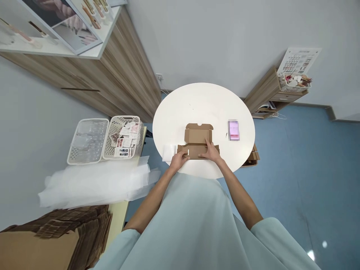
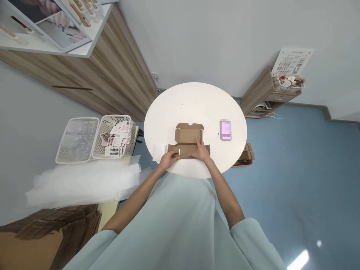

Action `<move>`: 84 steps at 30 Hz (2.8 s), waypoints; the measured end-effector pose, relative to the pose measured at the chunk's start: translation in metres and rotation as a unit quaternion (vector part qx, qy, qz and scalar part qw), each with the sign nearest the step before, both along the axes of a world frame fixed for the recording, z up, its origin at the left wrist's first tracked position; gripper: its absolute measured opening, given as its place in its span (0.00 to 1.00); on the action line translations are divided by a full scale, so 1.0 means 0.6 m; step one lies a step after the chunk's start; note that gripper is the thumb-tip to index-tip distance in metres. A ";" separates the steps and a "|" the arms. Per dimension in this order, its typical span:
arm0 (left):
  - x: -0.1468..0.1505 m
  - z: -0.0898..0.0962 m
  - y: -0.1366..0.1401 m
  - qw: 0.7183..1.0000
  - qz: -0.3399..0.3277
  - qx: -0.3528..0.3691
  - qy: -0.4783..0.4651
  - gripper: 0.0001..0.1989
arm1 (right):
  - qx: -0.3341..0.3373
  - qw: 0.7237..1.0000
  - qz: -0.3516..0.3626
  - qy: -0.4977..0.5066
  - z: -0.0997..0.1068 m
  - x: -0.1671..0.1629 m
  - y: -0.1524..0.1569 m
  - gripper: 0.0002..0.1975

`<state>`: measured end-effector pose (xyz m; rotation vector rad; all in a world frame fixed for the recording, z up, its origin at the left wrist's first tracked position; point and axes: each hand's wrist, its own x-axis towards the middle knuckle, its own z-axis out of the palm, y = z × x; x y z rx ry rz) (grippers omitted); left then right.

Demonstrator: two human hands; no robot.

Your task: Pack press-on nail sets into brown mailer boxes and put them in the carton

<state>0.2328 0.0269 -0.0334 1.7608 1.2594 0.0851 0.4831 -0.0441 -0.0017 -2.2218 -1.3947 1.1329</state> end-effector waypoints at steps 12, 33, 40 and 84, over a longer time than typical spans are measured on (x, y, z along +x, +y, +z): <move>-0.003 -0.003 0.010 0.995 0.039 -0.025 -0.092 0.42 | -0.045 0.998 0.046 0.006 -0.004 0.001 -0.038 0.70; -0.019 0.056 -0.001 0.968 0.025 0.106 0.226 0.12 | -0.049 0.997 0.055 0.018 -0.004 0.002 -0.033 0.74; -0.004 0.077 -0.014 0.980 0.027 0.111 0.160 0.09 | -0.047 0.997 0.066 -0.013 -0.007 0.007 -0.026 0.75; 0.080 0.066 -0.032 0.967 -0.035 0.101 0.233 0.11 | 0.073 0.978 -0.195 -0.016 0.002 0.011 -0.148 0.12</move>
